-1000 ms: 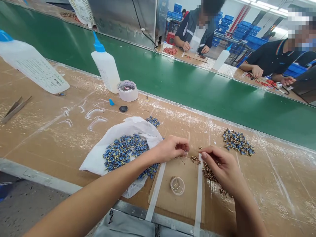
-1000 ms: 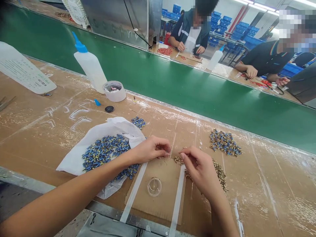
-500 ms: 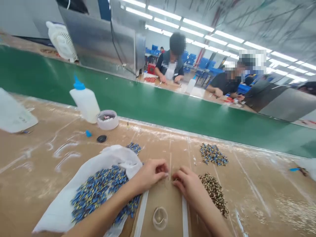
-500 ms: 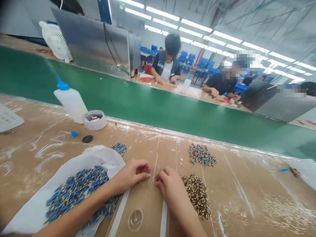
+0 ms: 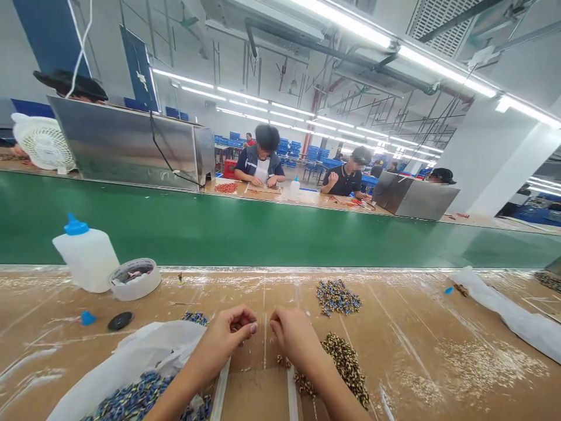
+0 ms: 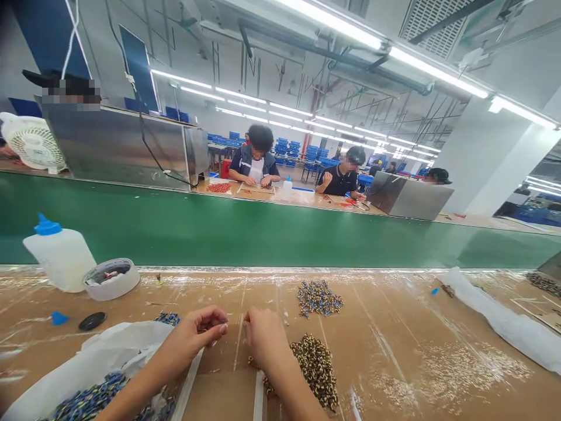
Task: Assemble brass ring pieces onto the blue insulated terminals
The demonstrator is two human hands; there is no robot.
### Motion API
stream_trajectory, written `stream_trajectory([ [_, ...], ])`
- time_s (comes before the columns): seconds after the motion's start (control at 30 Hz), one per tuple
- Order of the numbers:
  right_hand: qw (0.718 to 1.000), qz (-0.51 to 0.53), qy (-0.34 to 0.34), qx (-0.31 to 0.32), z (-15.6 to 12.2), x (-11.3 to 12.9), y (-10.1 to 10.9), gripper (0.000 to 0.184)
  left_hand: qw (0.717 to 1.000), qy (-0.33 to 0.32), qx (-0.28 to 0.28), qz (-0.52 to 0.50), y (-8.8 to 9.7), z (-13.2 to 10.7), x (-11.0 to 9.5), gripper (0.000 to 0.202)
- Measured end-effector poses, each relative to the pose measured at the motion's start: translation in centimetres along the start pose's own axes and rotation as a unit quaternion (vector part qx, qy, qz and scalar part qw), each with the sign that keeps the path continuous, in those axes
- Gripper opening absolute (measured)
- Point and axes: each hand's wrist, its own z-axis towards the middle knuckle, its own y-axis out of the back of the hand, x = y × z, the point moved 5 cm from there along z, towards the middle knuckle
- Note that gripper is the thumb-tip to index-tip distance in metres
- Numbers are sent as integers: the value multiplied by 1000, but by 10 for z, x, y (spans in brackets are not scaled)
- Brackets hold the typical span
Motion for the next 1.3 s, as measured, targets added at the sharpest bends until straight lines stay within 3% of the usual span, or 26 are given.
stream_trajectory([
  [0.27, 990, 131, 12, -45, -7, -12, -19, 15, 1000, 22, 13, -1, -17, 4, 41, 22],
  [0.47, 950, 309, -28, -41, -4, -25, -35, 16, 998, 50, 2, -29, -14, 1, 44, 26],
  [0.57, 943, 325, -58, -31, -4, -30, -40, 19, 998, 59, -3, -23, -15, -1, 45, 24],
  [0.7, 937, 336, -65, -74, -8, -24, -37, 22, 998, 56, -8, -27, -14, -2, 46, 22],
  [0.77, 907, 402, -91, -88, -11, -19, -39, 28, 997, 61, -11, -43, -12, -1, 46, 24],
  [0.87, 841, 521, -132, -66, -11, -12, -52, 40, 993, 82, -32, -72, -5, 0, 45, 30],
  [0.93, 822, 554, -128, -41, -10, -7, -60, 41, 992, 85, -43, -77, -2, 1, 44, 32],
  [1.0, 835, 538, -110, -33, -9, -4, -61, 35, 994, 74, -40, -71, -2, 1, 43, 31],
  [1.17, 903, 409, -97, -85, -7, -20, -48, 27, 994, 74, -41, -71, -7, 0, 48, 26],
  [1.3, 913, 381, -98, -109, -12, -31, -36, 29, 996, 53, -56, -54, -10, -2, 47, 22],
])
